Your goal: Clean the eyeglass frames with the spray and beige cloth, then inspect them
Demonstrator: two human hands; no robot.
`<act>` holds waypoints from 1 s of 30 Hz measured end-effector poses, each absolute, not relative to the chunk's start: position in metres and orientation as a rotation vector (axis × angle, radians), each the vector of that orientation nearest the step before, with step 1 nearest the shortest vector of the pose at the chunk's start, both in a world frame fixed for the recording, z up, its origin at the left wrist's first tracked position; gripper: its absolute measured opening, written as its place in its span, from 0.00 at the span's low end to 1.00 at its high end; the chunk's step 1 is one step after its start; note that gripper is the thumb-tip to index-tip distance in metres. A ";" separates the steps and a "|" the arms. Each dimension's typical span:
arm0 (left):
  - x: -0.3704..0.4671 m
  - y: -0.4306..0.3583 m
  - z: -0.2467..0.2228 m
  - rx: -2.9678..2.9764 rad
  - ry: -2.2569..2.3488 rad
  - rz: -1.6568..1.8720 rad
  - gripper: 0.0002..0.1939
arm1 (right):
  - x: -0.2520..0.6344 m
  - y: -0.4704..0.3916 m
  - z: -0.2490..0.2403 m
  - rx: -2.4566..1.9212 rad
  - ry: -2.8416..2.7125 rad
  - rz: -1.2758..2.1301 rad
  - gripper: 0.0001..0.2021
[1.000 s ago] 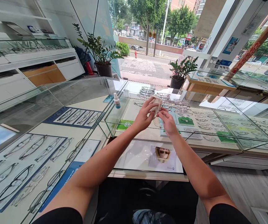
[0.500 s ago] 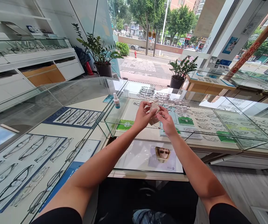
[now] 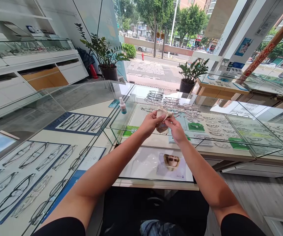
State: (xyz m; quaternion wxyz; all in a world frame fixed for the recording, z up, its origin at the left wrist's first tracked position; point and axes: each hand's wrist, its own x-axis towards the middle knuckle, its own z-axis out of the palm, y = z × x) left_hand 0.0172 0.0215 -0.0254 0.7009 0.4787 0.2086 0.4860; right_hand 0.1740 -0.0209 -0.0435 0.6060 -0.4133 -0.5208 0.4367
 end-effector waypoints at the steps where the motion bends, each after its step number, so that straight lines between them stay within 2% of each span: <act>1: 0.017 0.022 -0.025 1.064 0.460 1.081 0.29 | 0.174 -0.021 -0.044 -0.947 -1.188 1.037 0.17; 7: 0.019 0.019 -0.021 1.110 0.496 1.145 0.30 | 0.174 -0.021 -0.043 -0.909 -1.160 1.127 0.18; 16: 0.023 0.013 -0.023 1.171 0.623 1.336 0.31 | 0.165 -0.021 -0.052 -0.931 -1.232 1.026 0.20; 21: 0.019 0.025 -0.025 1.234 0.552 1.289 0.34 | 0.166 -0.023 -0.044 -0.957 -1.222 0.945 0.19; 26: 0.010 0.034 -0.022 1.253 0.447 1.155 0.31 | 0.173 -0.025 -0.035 -0.980 -1.131 0.990 0.16; 30: 0.013 0.025 -0.017 1.265 0.474 1.175 0.30 | 0.170 -0.025 -0.036 -0.975 -1.116 1.041 0.18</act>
